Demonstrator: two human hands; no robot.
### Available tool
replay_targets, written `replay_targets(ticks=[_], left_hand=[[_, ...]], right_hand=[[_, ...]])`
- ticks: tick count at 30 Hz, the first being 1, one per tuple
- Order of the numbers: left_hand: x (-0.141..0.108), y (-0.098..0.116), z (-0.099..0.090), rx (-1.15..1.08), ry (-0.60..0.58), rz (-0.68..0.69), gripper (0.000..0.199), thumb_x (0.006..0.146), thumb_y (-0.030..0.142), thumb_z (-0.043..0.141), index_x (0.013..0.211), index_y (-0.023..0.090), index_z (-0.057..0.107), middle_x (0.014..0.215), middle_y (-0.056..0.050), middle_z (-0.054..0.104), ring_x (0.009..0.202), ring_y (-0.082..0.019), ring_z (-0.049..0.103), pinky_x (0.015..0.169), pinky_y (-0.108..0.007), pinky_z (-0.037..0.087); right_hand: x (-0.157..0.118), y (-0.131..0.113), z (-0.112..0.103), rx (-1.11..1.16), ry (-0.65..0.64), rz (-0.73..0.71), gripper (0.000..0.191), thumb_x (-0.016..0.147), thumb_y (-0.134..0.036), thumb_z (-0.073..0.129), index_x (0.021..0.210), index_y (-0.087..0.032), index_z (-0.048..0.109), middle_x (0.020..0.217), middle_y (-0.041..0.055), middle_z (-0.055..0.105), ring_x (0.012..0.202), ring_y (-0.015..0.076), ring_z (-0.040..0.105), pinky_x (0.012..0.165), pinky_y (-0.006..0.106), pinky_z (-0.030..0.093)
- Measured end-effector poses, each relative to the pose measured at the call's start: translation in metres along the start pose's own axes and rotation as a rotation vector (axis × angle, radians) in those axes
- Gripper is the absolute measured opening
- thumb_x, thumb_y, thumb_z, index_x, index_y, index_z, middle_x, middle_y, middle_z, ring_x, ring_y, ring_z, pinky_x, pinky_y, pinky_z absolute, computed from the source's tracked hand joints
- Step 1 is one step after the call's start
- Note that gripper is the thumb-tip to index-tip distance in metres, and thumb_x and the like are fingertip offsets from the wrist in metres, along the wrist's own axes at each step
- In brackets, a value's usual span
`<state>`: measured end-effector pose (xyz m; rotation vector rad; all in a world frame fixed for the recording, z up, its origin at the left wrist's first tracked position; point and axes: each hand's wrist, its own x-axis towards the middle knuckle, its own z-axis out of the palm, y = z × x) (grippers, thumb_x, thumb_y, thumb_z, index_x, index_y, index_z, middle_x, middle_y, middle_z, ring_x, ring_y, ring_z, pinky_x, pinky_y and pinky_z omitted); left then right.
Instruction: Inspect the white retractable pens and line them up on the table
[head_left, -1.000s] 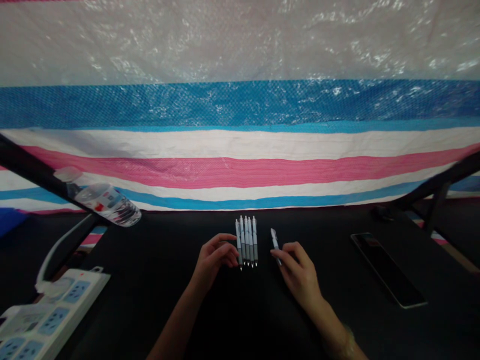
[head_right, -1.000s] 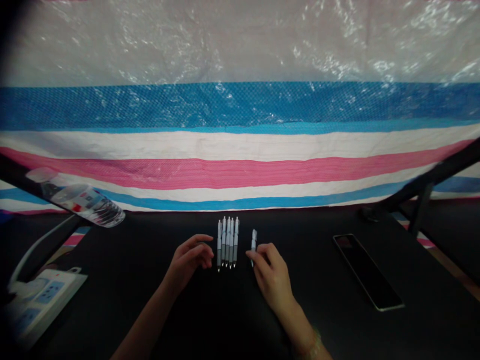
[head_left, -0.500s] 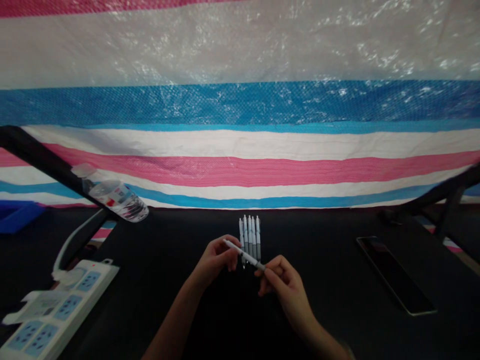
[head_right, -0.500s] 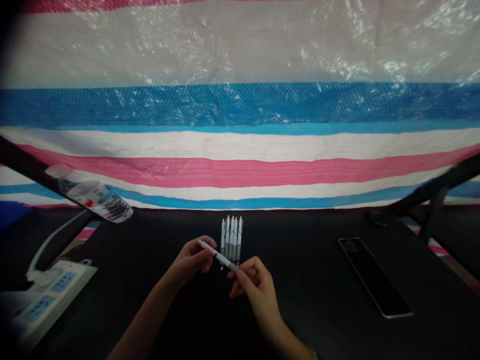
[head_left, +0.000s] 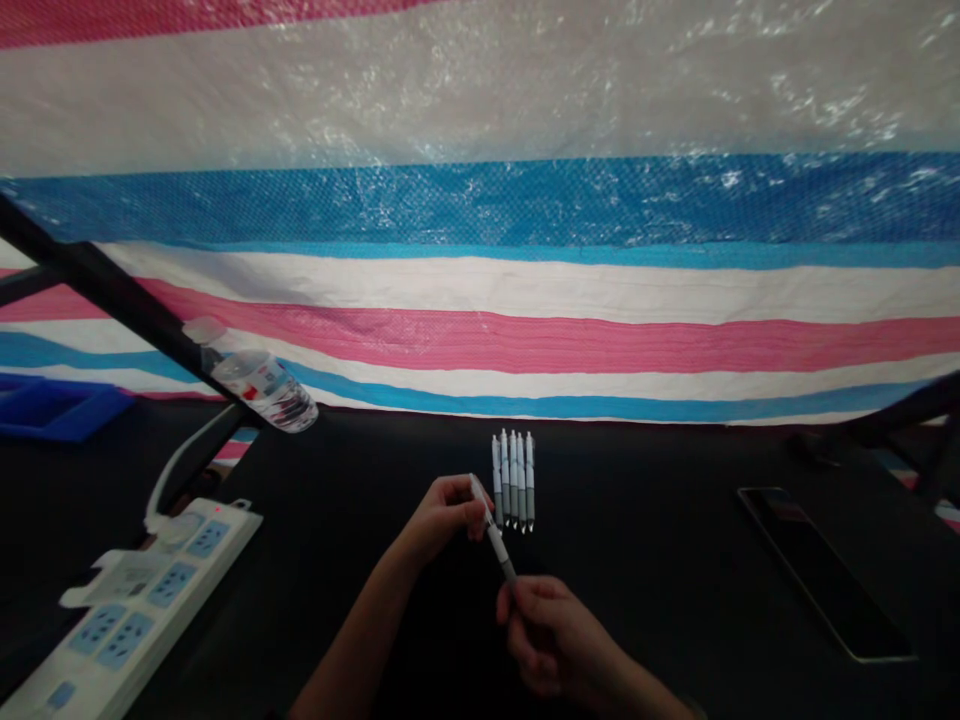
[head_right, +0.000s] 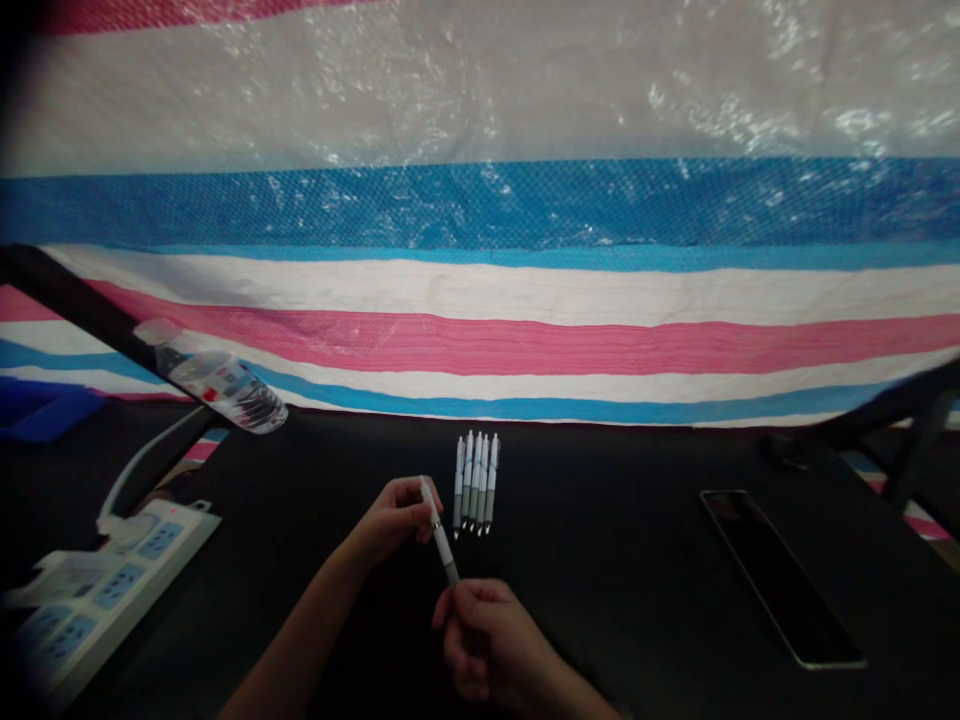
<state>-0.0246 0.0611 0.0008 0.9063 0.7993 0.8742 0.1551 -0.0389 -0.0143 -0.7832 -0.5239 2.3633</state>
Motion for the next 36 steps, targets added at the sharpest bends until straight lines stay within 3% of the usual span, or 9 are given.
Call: replay_targets(ticks=[6, 10, 12, 15, 20, 25, 28, 36], left_hand=[[0.003, -0.004, -0.001, 0.09, 0.046, 0.004, 0.034, 0.067, 0.042, 0.083, 0.067, 0.013, 0.064, 0.05, 0.0, 0.06, 0.041, -0.01, 0.051, 0.042, -0.02, 0.036], [0.004, 0.0, -0.003, 0.075, 0.021, 0.008, 0.036, 0.069, 0.046, 0.081, 0.07, 0.013, 0.065, 0.056, -0.001, 0.061, 0.045, -0.011, 0.052, 0.047, -0.022, 0.04], [0.004, 0.002, -0.002, 0.061, 0.023, 0.008, 0.037, 0.07, 0.047, 0.08, 0.071, 0.014, 0.065, 0.057, 0.0, 0.06, 0.047, -0.011, 0.052, 0.049, -0.022, 0.041], [0.004, 0.003, 0.001, 0.05, 0.008, 0.016, 0.036, 0.073, 0.047, 0.078, 0.072, 0.014, 0.064, 0.059, 0.0, 0.058, 0.05, -0.011, 0.052, 0.05, -0.022, 0.041], [0.004, 0.004, 0.002, 0.063, 0.0, 0.028, 0.035, 0.078, 0.046, 0.074, 0.07, 0.014, 0.063, 0.063, 0.001, 0.057, 0.054, -0.01, 0.05, 0.054, -0.022, 0.04], [0.003, 0.003, 0.001, 0.083, -0.016, 0.034, 0.033, 0.08, 0.045, 0.073, 0.072, 0.014, 0.063, 0.064, 0.0, 0.057, 0.055, -0.011, 0.05, 0.056, -0.023, 0.039], [0.003, 0.003, 0.002, 0.084, -0.011, 0.035, 0.033, 0.08, 0.045, 0.073, 0.073, 0.015, 0.063, 0.065, 0.001, 0.058, 0.056, -0.011, 0.05, 0.057, -0.023, 0.039], [0.003, 0.004, 0.002, 0.085, -0.018, 0.037, 0.033, 0.079, 0.045, 0.074, 0.074, 0.014, 0.064, 0.067, 0.0, 0.058, 0.058, -0.011, 0.051, 0.059, -0.023, 0.039]], right_hand=[[0.001, 0.0, 0.003, -0.083, 0.138, -0.053, 0.052, 0.072, -0.065, 0.072, 0.075, -0.015, 0.058, 0.039, -0.0062, 0.051, 0.026, 0.0028, 0.024, 0.027, 0.016, 0.02], [0.002, 0.001, 0.008, 0.014, 0.115, -0.047, 0.055, 0.076, -0.065, 0.068, 0.091, -0.013, 0.062, 0.055, 0.0006, 0.064, 0.035, 0.008, 0.046, 0.035, 0.019, 0.035], [0.002, 0.0, 0.008, 0.065, 0.107, -0.003, 0.053, 0.077, -0.064, 0.068, 0.089, -0.013, 0.062, 0.059, 0.0016, 0.064, 0.041, 0.0097, 0.052, 0.038, 0.019, 0.036], [0.001, -0.004, 0.007, 0.093, 0.112, 0.024, 0.044, 0.076, -0.057, 0.073, 0.079, -0.015, 0.058, 0.059, -0.0003, 0.061, 0.044, 0.0088, 0.052, 0.04, 0.018, 0.035], [-0.001, -0.01, 0.006, 0.085, 0.119, 0.029, 0.043, 0.078, -0.05, 0.073, 0.095, -0.013, 0.062, 0.074, 0.0046, 0.068, 0.051, 0.0101, 0.057, 0.044, 0.019, 0.038], [-0.001, -0.01, 0.004, 0.063, 0.121, 0.015, 0.035, 0.076, -0.042, 0.078, 0.086, -0.015, 0.059, 0.072, 0.0018, 0.067, 0.052, 0.0101, 0.06, 0.043, 0.017, 0.037], [-0.002, -0.011, 0.004, 0.046, 0.113, 0.03, 0.037, 0.079, -0.044, 0.075, 0.097, -0.015, 0.06, 0.08, 0.004, 0.07, 0.056, 0.0109, 0.062, 0.042, 0.016, 0.038], [-0.004, -0.015, 0.004, 0.005, 0.078, 0.044, 0.041, 0.08, -0.046, 0.074, 0.1, -0.013, 0.062, 0.088, 0.0093, 0.074, 0.062, 0.0134, 0.068, 0.042, 0.016, 0.04]])
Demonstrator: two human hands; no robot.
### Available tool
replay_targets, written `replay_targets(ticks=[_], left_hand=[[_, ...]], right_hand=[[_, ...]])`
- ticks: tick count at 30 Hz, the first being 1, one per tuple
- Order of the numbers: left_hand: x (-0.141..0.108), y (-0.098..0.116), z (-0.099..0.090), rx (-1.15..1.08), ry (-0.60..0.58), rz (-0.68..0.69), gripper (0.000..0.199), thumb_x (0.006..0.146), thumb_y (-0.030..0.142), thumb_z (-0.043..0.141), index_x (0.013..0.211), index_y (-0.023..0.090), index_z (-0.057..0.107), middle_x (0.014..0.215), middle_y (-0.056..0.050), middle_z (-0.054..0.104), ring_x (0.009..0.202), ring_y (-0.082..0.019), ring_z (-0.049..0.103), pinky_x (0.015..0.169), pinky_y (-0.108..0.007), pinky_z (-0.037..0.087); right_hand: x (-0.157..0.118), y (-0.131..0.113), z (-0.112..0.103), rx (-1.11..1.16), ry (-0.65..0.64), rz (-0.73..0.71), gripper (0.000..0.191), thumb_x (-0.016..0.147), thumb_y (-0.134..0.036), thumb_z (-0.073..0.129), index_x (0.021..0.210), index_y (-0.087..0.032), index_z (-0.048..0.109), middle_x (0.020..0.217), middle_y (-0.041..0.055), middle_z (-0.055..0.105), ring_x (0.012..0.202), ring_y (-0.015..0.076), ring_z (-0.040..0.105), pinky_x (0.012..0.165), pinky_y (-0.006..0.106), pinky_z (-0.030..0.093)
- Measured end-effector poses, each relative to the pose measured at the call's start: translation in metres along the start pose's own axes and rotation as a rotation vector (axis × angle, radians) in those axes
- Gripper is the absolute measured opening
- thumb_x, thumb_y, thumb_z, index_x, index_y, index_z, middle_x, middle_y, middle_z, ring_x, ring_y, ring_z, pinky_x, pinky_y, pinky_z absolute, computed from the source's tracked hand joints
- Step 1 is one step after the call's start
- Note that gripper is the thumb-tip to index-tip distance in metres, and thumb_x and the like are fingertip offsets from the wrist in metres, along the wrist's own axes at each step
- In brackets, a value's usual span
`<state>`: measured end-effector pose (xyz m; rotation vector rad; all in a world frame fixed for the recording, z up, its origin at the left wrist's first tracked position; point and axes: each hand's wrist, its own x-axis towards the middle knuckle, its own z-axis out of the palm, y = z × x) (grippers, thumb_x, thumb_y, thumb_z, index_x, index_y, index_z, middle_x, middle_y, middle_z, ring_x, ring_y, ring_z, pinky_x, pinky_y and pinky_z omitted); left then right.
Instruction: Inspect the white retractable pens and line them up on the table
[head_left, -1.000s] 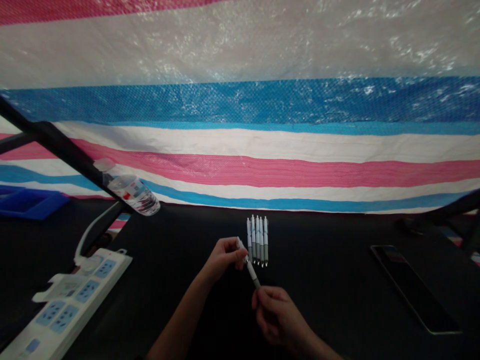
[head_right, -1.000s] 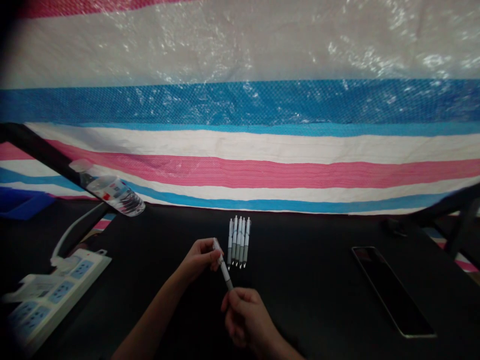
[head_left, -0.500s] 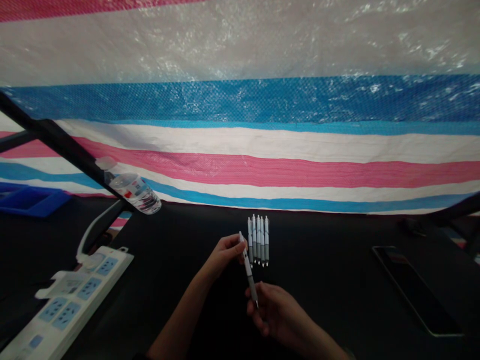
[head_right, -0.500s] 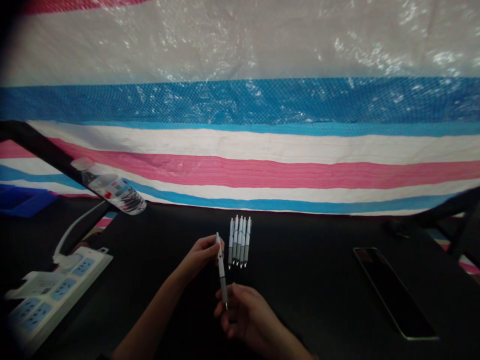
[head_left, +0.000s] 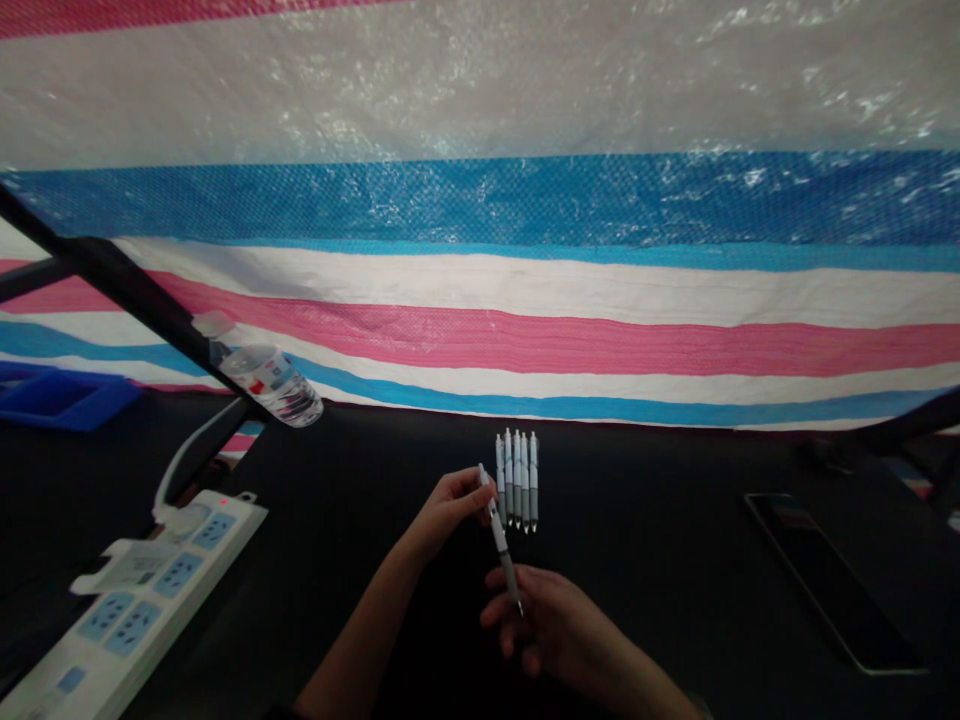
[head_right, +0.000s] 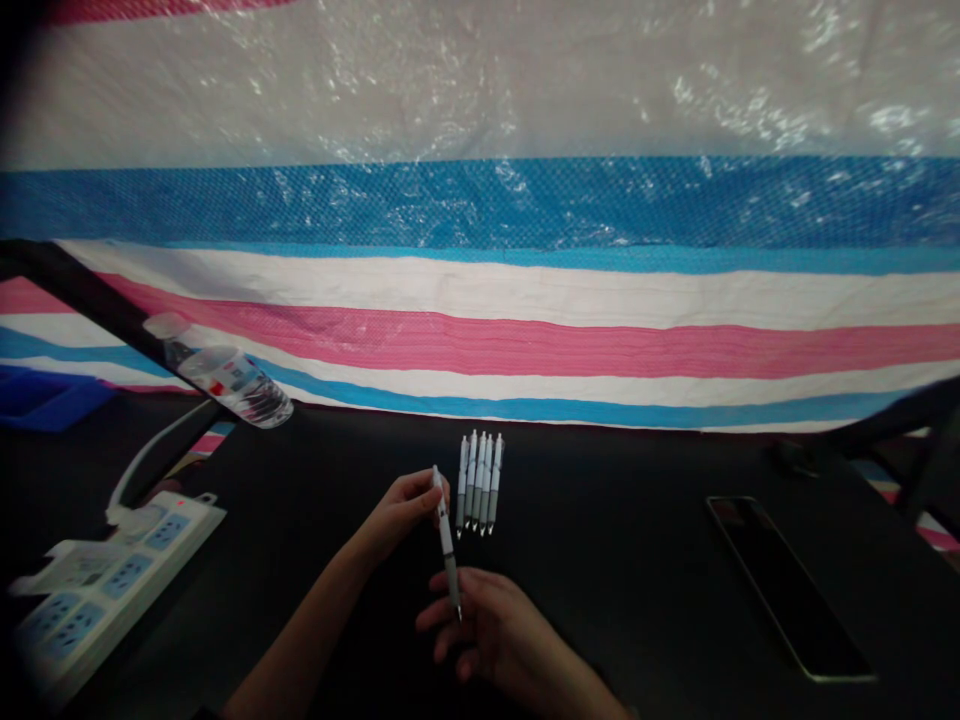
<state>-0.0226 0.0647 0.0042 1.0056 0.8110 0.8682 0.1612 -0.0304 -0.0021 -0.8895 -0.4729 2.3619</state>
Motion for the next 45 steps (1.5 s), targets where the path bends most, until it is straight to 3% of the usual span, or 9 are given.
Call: replay_targets(ticks=[4, 11, 26, 32, 38, 45], left_hand=[[0.0, 0.0, 0.0, 0.007, -0.001, 0.001, 0.034, 0.079, 0.045, 0.074, 0.074, 0.013, 0.063, 0.065, 0.0, 0.057, 0.058, -0.011, 0.05, 0.058, -0.023, 0.038], [0.0, 0.001, 0.001, 0.005, 0.014, 0.013, 0.033, 0.079, 0.044, 0.074, 0.074, 0.014, 0.063, 0.066, 0.0, 0.058, 0.058, -0.011, 0.051, 0.059, -0.023, 0.04], [0.0, -0.002, 0.0, -0.041, 0.061, 0.007, 0.031, 0.079, 0.043, 0.075, 0.074, 0.014, 0.063, 0.065, 0.001, 0.057, 0.056, -0.01, 0.05, 0.057, -0.022, 0.04], [0.002, -0.001, -0.002, -0.121, 0.173, 0.036, 0.032, 0.075, 0.042, 0.078, 0.072, 0.015, 0.062, 0.063, 0.001, 0.056, 0.054, -0.01, 0.05, 0.053, -0.021, 0.039], [0.005, 0.004, -0.012, -0.199, 0.352, 0.112, 0.03, 0.072, 0.039, 0.08, 0.069, 0.015, 0.063, 0.061, 0.002, 0.054, 0.054, -0.009, 0.048, 0.051, -0.02, 0.041], [0.005, 0.006, -0.018, -0.231, 0.417, 0.132, 0.03, 0.07, 0.04, 0.08, 0.07, 0.016, 0.063, 0.063, 0.003, 0.054, 0.056, -0.009, 0.049, 0.053, -0.019, 0.043]], right_hand=[[-0.001, 0.001, -0.002, -0.012, -0.006, 0.018, 0.038, 0.079, -0.044, 0.076, 0.094, -0.013, 0.061, 0.081, 0.0079, 0.074, 0.06, 0.013, 0.068, 0.043, 0.015, 0.04], [0.001, -0.001, -0.004, 0.003, -0.025, 0.013, 0.037, 0.08, -0.045, 0.074, 0.092, -0.013, 0.06, 0.086, 0.0113, 0.077, 0.055, 0.014, 0.069, 0.039, 0.016, 0.036], [-0.003, -0.007, -0.009, -0.031, -0.059, 0.062, 0.041, 0.081, -0.046, 0.071, 0.1, -0.013, 0.055, 0.087, 0.0116, 0.076, 0.055, 0.0162, 0.072, 0.037, 0.016, 0.04], [0.0, -0.003, -0.014, -0.113, -0.074, 0.062, 0.044, 0.072, -0.038, 0.08, 0.089, -0.019, 0.044, 0.066, 0.0021, 0.071, 0.049, 0.0149, 0.069, 0.035, 0.013, 0.036], [0.001, 0.0, -0.015, -0.122, -0.095, 0.06, 0.043, 0.072, -0.035, 0.08, 0.084, -0.02, 0.041, 0.064, 0.0025, 0.072, 0.048, 0.0155, 0.069, 0.039, 0.015, 0.044], [0.0, 0.0, -0.013, -0.12, -0.087, 0.05, 0.045, 0.069, -0.034, 0.082, 0.083, -0.02, 0.042, 0.064, 0.0039, 0.072, 0.046, 0.0152, 0.068, 0.039, 0.015, 0.045]])
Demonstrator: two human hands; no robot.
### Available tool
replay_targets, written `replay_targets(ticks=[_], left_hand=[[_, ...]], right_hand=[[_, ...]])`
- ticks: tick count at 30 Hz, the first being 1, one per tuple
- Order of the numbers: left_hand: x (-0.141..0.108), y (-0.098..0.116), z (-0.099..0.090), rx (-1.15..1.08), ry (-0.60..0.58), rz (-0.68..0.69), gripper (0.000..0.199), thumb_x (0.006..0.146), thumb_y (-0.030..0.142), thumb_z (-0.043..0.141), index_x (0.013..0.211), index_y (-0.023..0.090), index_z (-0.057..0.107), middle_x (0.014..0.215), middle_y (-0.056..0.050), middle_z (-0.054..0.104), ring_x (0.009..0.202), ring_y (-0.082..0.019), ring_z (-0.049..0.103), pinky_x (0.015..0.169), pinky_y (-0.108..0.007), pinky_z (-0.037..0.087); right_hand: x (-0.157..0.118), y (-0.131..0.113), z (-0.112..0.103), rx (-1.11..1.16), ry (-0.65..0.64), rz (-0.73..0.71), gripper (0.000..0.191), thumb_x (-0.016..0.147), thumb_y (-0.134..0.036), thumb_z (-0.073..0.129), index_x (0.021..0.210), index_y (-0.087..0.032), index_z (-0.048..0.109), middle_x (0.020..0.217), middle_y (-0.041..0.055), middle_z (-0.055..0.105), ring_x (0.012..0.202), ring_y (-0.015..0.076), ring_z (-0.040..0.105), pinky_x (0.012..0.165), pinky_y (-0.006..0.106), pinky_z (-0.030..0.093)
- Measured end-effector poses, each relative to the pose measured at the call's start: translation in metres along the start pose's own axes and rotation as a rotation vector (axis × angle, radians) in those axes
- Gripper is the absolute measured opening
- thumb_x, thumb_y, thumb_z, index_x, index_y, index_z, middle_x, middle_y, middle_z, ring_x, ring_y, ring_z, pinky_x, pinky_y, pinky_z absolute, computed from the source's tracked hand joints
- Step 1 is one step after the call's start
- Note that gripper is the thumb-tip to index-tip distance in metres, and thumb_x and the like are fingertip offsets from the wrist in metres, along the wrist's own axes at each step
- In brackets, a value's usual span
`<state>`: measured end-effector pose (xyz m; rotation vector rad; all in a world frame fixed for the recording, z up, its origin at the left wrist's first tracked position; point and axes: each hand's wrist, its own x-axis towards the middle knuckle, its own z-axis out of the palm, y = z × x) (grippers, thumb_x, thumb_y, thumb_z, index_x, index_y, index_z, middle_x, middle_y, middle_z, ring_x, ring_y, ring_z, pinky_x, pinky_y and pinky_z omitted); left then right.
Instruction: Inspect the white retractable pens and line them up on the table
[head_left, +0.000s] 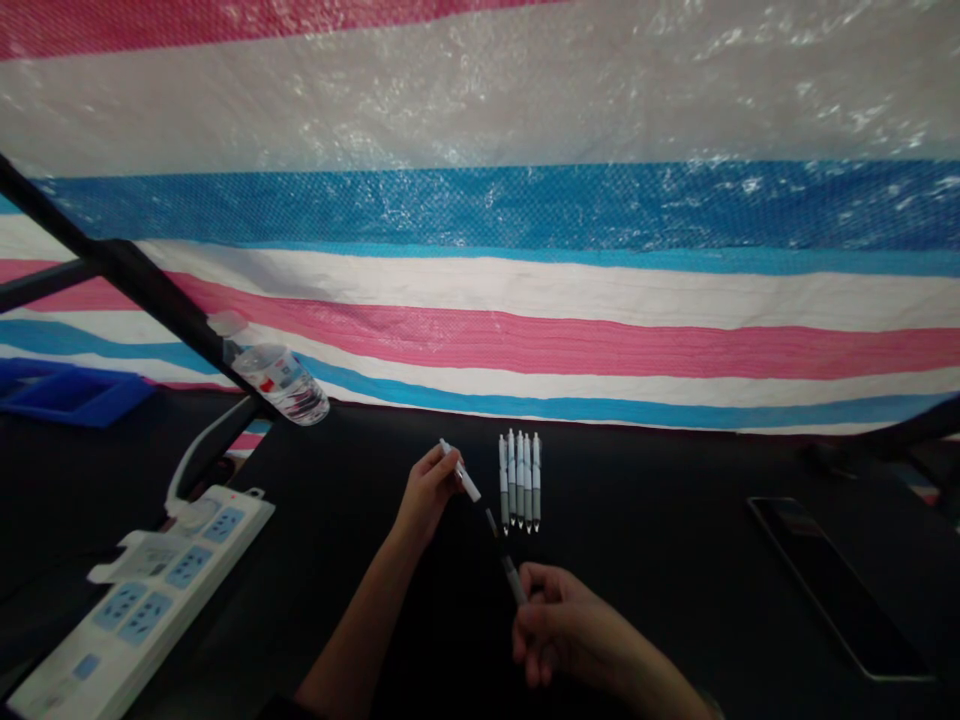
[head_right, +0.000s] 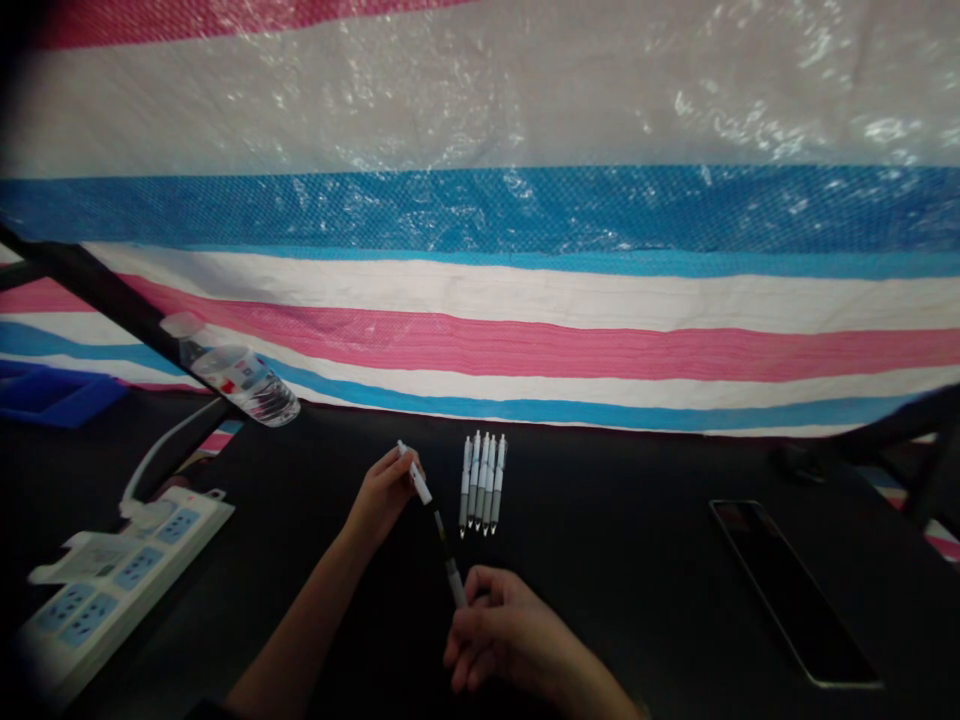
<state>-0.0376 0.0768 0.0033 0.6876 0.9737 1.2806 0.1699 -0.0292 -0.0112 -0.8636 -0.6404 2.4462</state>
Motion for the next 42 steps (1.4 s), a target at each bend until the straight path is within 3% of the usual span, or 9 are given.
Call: replay_targets(ticks=[5, 12, 21, 25, 28, 33, 37, 40, 42], left_hand=[[-0.007, -0.001, 0.008, 0.037, -0.074, -0.041, 0.032, 0.069, 0.04, 0.082, 0.069, 0.015, 0.063, 0.06, 0.003, 0.056, 0.053, -0.009, 0.05, 0.052, -0.021, 0.043], [-0.015, -0.002, 0.015, 0.258, -0.37, -0.093, 0.032, 0.072, 0.04, 0.082, 0.072, 0.014, 0.063, 0.058, 0.001, 0.062, 0.053, -0.012, 0.057, 0.056, -0.024, 0.045], [-0.016, 0.005, 0.012, 0.299, -0.458, -0.078, 0.033, 0.073, 0.042, 0.08, 0.074, 0.013, 0.065, 0.063, 0.0, 0.061, 0.056, -0.012, 0.056, 0.058, -0.023, 0.043], [-0.014, 0.005, 0.01, 0.299, -0.459, -0.085, 0.032, 0.075, 0.042, 0.079, 0.075, 0.013, 0.066, 0.065, 0.0, 0.061, 0.059, -0.013, 0.055, 0.059, -0.024, 0.042], [-0.013, 0.004, 0.008, 0.3, -0.426, -0.085, 0.029, 0.076, 0.04, 0.078, 0.076, 0.013, 0.066, 0.066, 0.0, 0.06, 0.059, -0.012, 0.053, 0.06, -0.024, 0.041], [-0.012, 0.001, 0.007, 0.317, -0.415, -0.089, 0.029, 0.076, 0.04, 0.078, 0.075, 0.013, 0.066, 0.066, -0.001, 0.06, 0.06, -0.013, 0.054, 0.061, -0.024, 0.041], [-0.01, 0.001, 0.005, 0.323, -0.392, -0.076, 0.029, 0.076, 0.041, 0.077, 0.075, 0.014, 0.066, 0.066, -0.001, 0.06, 0.059, -0.013, 0.054, 0.06, -0.024, 0.041], [-0.01, 0.0, 0.004, 0.325, -0.365, -0.062, 0.028, 0.077, 0.039, 0.077, 0.075, 0.014, 0.066, 0.065, 0.0, 0.06, 0.059, -0.013, 0.053, 0.06, -0.024, 0.041], [-0.01, 0.0, 0.004, 0.324, -0.363, -0.059, 0.027, 0.077, 0.038, 0.077, 0.075, 0.014, 0.066, 0.065, 0.0, 0.06, 0.059, -0.012, 0.053, 0.06, -0.024, 0.041]], right_hand=[[0.0, 0.0, -0.001, 0.002, 0.013, 0.004, 0.045, 0.068, -0.034, 0.083, 0.081, -0.02, 0.042, 0.062, 0.0035, 0.072, 0.046, 0.0157, 0.068, 0.038, 0.016, 0.043], [0.002, -0.003, -0.001, -0.003, 0.122, -0.076, 0.044, 0.069, -0.036, 0.083, 0.08, -0.02, 0.043, 0.059, -0.0006, 0.069, 0.039, 0.0096, 0.06, 0.038, 0.014, 0.036], [0.006, 0.003, -0.004, 0.033, 0.066, -0.048, 0.046, 0.075, -0.055, 0.075, 0.082, -0.017, 0.05, 0.059, 0.002, 0.068, 0.032, 0.008, 0.054, 0.032, 0.016, 0.025], [0.003, 0.001, 0.001, 0.069, 0.022, -0.038, 0.052, 0.08, -0.06, 0.066, 0.097, -0.012, 0.056, 0.076, 0.0106, 0.074, 0.039, 0.0121, 0.062, 0.033, 0.016, 0.033], [0.001, -0.002, 0.004, 0.03, 0.062, -0.036, 0.056, 0.08, -0.056, 0.068, 0.114, -0.015, 0.049, 0.1, 0.0148, 0.075, 0.048, 0.0162, 0.069, 0.034, 0.018, 0.04], [0.005, 0.003, 0.001, -0.058, 0.149, -0.068, 0.049, 0.076, -0.056, 0.073, 0.089, -0.02, 0.042, 0.079, 0.0085, 0.074, 0.044, 0.0158, 0.067, 0.032, 0.015, 0.034], [0.006, 0.004, 0.002, -0.047, 0.159, -0.075, 0.056, 0.078, -0.069, 0.062, 0.092, -0.017, 0.047, 0.073, 0.0087, 0.072, 0.045, 0.016, 0.067, 0.035, 0.017, 0.04], [0.005, 0.003, 0.004, -0.077, 0.172, -0.085, 0.053, 0.076, -0.062, 0.069, 0.097, -0.019, 0.045, 0.083, 0.0077, 0.073, 0.046, 0.0167, 0.068, 0.034, 0.018, 0.041], [0.006, 0.003, 0.004, -0.123, 0.193, -0.104, 0.052, 0.07, -0.052, 0.079, 0.089, -0.021, 0.042, 0.076, 0.0024, 0.071, 0.043, 0.0161, 0.066, 0.033, 0.017, 0.04]])
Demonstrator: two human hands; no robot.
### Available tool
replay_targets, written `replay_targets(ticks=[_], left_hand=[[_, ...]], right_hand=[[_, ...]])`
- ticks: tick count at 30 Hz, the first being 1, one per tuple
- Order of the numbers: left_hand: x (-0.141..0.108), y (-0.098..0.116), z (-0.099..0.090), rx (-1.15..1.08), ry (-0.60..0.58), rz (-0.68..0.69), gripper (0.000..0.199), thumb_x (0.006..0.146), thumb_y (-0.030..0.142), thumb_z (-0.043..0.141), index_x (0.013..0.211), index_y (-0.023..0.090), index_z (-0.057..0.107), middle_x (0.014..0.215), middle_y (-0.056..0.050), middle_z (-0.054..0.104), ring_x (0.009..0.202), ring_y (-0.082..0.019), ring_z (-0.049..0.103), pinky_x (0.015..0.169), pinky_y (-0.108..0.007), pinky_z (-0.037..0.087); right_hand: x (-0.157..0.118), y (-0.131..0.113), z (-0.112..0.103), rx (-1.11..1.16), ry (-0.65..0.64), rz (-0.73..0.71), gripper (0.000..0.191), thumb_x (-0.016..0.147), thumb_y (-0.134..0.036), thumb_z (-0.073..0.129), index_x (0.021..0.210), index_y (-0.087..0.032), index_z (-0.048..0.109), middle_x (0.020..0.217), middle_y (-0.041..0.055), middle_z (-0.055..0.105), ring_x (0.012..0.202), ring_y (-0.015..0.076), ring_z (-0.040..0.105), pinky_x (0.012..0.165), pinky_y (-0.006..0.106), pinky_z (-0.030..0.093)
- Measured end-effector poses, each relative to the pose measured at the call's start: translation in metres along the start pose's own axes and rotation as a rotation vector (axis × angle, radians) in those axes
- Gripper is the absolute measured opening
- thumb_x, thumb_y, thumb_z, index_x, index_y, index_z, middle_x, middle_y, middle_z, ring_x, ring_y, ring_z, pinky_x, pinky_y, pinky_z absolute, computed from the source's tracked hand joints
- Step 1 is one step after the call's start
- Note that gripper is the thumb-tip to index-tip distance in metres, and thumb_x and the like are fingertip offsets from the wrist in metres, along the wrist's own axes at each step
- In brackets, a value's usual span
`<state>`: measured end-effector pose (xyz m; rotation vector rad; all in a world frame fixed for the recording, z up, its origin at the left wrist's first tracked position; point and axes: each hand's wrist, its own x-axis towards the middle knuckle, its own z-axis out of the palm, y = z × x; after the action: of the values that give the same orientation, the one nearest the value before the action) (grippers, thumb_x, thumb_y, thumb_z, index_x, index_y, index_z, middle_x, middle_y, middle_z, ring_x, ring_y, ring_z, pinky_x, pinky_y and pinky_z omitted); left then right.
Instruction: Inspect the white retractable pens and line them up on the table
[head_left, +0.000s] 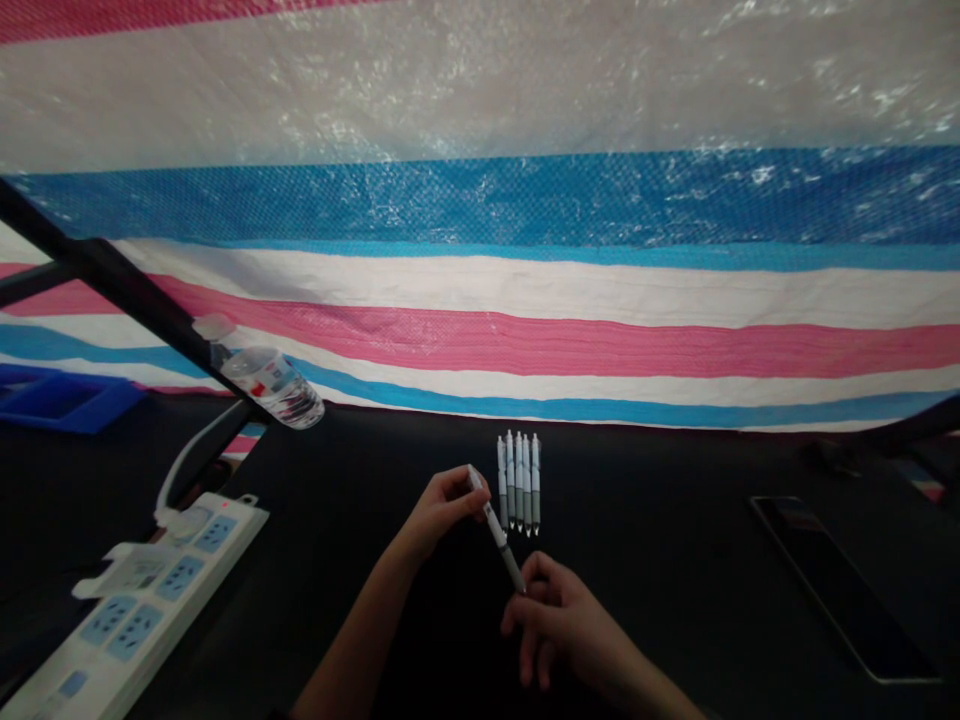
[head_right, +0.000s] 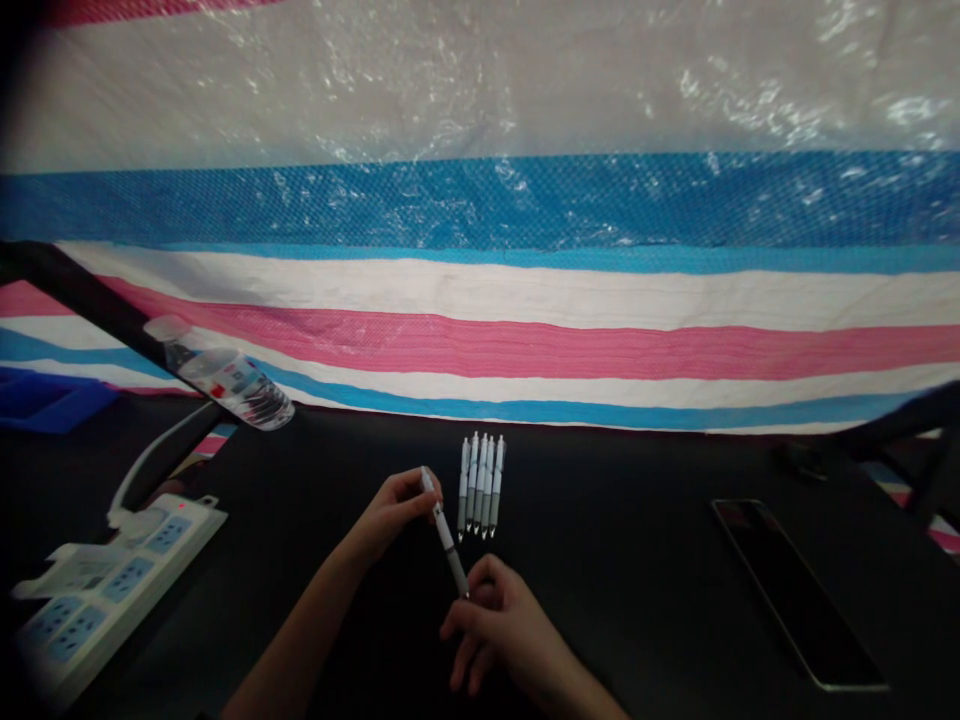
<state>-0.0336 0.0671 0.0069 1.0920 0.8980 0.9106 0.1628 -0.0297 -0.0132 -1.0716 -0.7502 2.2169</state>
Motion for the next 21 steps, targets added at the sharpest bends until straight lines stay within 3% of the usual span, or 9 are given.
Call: replay_targets(ticks=[3, 7, 9, 11, 14, 17, 19, 21], left_hand=[[0.0, -0.0005, 0.0015, -0.01, 0.003, -0.002, 0.027, 0.078, 0.039, 0.077, 0.074, 0.014, 0.065, 0.065, 0.0, 0.06, 0.058, -0.012, 0.053, 0.059, -0.024, 0.041], [0.0004, -0.001, 0.0016, -0.007, 0.026, 0.0, 0.029, 0.076, 0.04, 0.078, 0.073, 0.015, 0.064, 0.064, 0.0, 0.059, 0.058, -0.012, 0.052, 0.058, -0.024, 0.041], [0.0005, -0.0013, 0.0012, -0.002, 0.023, 0.001, 0.029, 0.076, 0.04, 0.078, 0.073, 0.015, 0.064, 0.064, 0.0, 0.059, 0.058, -0.012, 0.052, 0.058, -0.024, 0.041], [0.0006, -0.0016, 0.0008, -0.002, 0.019, 0.008, 0.028, 0.076, 0.039, 0.077, 0.073, 0.015, 0.064, 0.063, 0.0, 0.06, 0.058, -0.012, 0.052, 0.059, -0.024, 0.041], [0.0009, -0.0015, 0.0007, -0.005, 0.029, 0.025, 0.027, 0.077, 0.038, 0.077, 0.072, 0.015, 0.064, 0.062, 0.001, 0.06, 0.057, -0.012, 0.053, 0.059, -0.024, 0.041], [0.0011, -0.0013, 0.001, -0.005, 0.041, 0.028, 0.027, 0.076, 0.038, 0.078, 0.071, 0.015, 0.064, 0.061, 0.001, 0.06, 0.056, -0.012, 0.053, 0.058, -0.023, 0.041], [0.0009, -0.0015, 0.0017, -0.004, 0.037, 0.025, 0.027, 0.076, 0.037, 0.078, 0.071, 0.015, 0.064, 0.061, 0.001, 0.06, 0.056, -0.012, 0.053, 0.058, -0.023, 0.041], [0.0005, -0.0014, 0.0027, -0.008, 0.031, 0.023, 0.027, 0.077, 0.037, 0.078, 0.071, 0.015, 0.064, 0.061, 0.001, 0.06, 0.056, -0.012, 0.053, 0.059, -0.023, 0.041]], right_hand=[[0.0013, 0.0018, -0.0009, -0.011, 0.002, -0.014, 0.048, 0.073, -0.055, 0.076, 0.083, -0.019, 0.045, 0.063, -0.0007, 0.065, 0.041, 0.0153, 0.064, 0.034, 0.017, 0.039], [0.0004, -0.0008, 0.0012, 0.042, -0.026, 0.013, 0.057, 0.08, -0.069, 0.058, 0.098, -0.015, 0.052, 0.078, 0.0081, 0.07, 0.047, 0.0168, 0.067, 0.037, 0.02, 0.043], [-0.0005, -0.0026, 0.0027, 0.015, -0.007, 0.004, 0.055, 0.076, -0.064, 0.067, 0.099, -0.018, 0.048, 0.083, 0.0069, 0.07, 0.046, 0.0168, 0.067, 0.036, 0.02, 0.042], [-0.001, -0.0036, 0.0035, -0.035, 0.019, -0.012, 0.052, 0.071, -0.056, 0.076, 0.092, -0.02, 0.045, 0.077, 0.002, 0.068, 0.043, 0.0158, 0.065, 0.034, 0.018, 0.039], [-0.0012, -0.0044, 0.0039, -0.029, 0.022, -0.014, 0.051, 0.075, -0.064, 0.068, 0.085, -0.018, 0.047, 0.067, 0.0012, 0.065, 0.043, 0.0154, 0.064, 0.034, 0.017, 0.038], [-0.0015, -0.0062, 0.005, 0.004, 0.017, -0.013, 0.059, 0.079, -0.071, 0.057, 0.097, -0.015, 0.051, 0.081, 0.0074, 0.068, 0.047, 0.0169, 0.067, 0.035, 0.02, 0.042], [-0.0014, -0.0072, 0.0057, -0.068, 0.045, -0.032, 0.058, 0.073, -0.068, 0.067, 0.095, -0.018, 0.05, 0.085, 0.0059, 0.069, 0.045, 0.0162, 0.066, 0.033, 0.02, 0.04], [-0.001, -0.0071, 0.0056, -0.165, 0.081, -0.064, 0.055, 0.068, -0.064, 0.074, 0.084, -0.019, 0.047, 0.076, 0.0017, 0.067, 0.04, 0.014, 0.063, 0.031, 0.017, 0.037]])
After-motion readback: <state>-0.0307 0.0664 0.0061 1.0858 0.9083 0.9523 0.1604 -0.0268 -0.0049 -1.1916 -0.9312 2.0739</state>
